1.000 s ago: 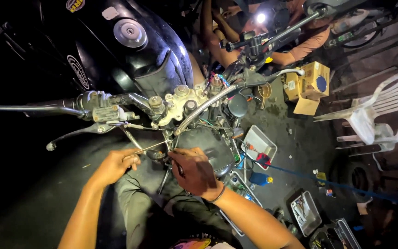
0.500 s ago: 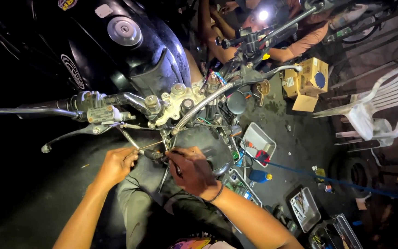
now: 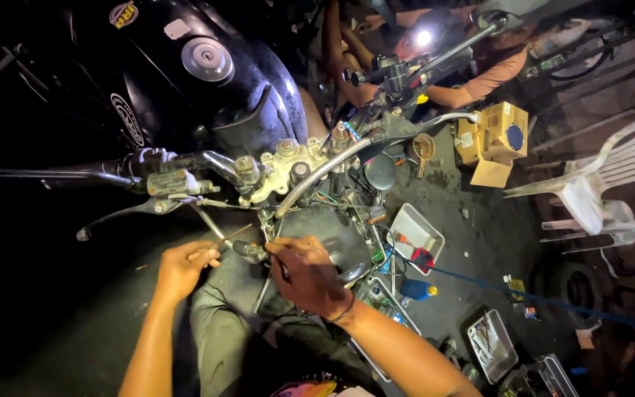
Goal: Repairing and adjusting the front headlight and wiring assembly of a motorcycle using hand tools.
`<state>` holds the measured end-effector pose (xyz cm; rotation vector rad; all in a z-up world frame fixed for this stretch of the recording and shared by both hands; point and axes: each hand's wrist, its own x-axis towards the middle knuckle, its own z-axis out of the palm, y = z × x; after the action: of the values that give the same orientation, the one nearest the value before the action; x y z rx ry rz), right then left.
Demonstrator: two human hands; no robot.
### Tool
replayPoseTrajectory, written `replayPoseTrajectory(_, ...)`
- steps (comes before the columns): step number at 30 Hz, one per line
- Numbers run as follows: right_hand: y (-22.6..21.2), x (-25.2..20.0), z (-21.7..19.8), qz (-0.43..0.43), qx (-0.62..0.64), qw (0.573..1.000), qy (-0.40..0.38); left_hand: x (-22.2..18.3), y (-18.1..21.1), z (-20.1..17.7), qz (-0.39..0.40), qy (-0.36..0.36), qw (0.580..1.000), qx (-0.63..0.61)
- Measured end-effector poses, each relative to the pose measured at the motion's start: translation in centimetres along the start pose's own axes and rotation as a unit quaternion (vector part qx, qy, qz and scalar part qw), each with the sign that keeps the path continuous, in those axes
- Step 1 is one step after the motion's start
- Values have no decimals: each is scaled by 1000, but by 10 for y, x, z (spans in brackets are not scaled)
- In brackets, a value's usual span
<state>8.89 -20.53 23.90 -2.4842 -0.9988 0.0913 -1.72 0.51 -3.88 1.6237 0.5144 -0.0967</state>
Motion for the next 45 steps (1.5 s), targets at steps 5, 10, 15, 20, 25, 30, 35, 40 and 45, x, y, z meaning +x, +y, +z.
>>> replayPoseTrajectory(5,-4,9,-9,10,27,999,-33,-28,18,-15,91,154,984,5)
replayPoseTrajectory(10,29,-16,25,-34,33,999,-13,-66,58,-30,107,178,978,23)
replayPoseTrajectory(15,43,-29,45,-109,7,991,74,-93,102,-50,145,183,969,74)
replayPoseTrajectory(20,46,-26,48,3,47,998,-46,-103,126,-49,192,222,955,47)
replayPoseTrajectory(25,55,-31,61,20,22,999,-23,-81,103,-26,226,240,944,36)
replayPoseTrajectory(30,47,-27,54,28,11,999,-35,-61,94,11,139,179,973,-44)
replayPoseTrajectory(35,39,-25,48,28,1,999,-30,-40,97,31,-54,136,984,-99)
replayPoseTrajectory(40,32,-20,41,30,-9,999,-30,-19,92,34,-44,129,973,-188)
replayPoseTrajectory(45,28,-21,40,35,-13,999,-33,-16,83,33,-53,130,977,-162)
